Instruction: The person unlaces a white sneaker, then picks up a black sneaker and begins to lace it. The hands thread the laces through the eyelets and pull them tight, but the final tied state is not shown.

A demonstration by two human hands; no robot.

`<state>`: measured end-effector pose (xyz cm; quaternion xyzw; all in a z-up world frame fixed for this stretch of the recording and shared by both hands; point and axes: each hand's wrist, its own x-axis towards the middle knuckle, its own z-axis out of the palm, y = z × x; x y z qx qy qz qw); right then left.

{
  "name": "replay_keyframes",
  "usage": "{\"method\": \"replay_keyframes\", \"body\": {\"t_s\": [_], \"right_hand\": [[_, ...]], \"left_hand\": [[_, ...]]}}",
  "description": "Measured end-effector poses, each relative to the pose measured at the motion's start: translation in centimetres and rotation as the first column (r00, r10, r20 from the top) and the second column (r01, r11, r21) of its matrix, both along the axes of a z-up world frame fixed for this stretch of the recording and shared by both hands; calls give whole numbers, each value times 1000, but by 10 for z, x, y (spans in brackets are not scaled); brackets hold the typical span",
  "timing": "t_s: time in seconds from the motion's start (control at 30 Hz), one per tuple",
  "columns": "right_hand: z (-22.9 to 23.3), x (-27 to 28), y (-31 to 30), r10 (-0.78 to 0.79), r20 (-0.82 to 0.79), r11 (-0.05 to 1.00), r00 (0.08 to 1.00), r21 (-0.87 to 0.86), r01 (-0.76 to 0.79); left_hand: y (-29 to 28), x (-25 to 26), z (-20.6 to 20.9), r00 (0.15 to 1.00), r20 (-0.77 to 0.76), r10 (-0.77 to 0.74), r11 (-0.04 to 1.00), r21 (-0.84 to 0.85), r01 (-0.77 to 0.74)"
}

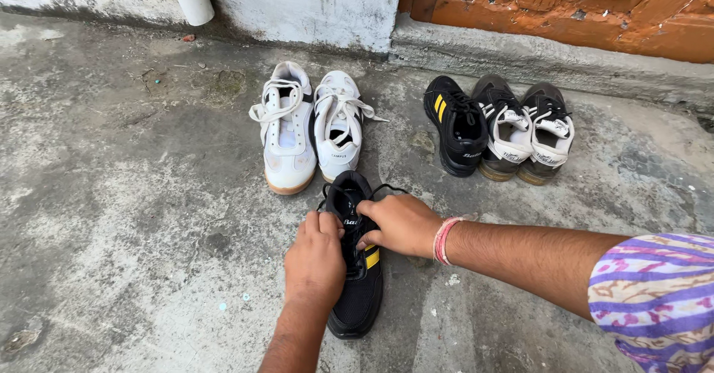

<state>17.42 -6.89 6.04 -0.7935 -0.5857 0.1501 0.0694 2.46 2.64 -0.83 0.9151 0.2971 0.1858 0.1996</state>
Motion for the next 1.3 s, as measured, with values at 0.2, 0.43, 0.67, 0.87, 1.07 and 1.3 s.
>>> {"method": "replay_keyframes", "body": {"t_s": [0.2,0.43,0.67,0.87,1.07,1.3], "right_hand": [[-6,1,2,2,53,1000,999,-24,-1],[-3,0,2,61,77,995,995,-82,-55],[-4,-1,-1,105,119,990,987,-110,-92],[-7,-2,-1,107,184,988,977,-128,-85],[-5,-5,0,95,204,989,974,-134,-69],[-1,-7,2,97,162,985,982,-158,-71]], "left_hand": [[-36,-10,6,980,-68,185,955,-223,-196],[-14,7,37,926,-115,359,824,-427,-372],[-2,23,39,910,-284,301,876,-294,-382],[-3,13,24,926,-223,304,877,-313,-363],[-21,-12,15,878,-143,457,657,-611,-442],[-17,-4,30,908,-36,418,781,-496,-379]]}}
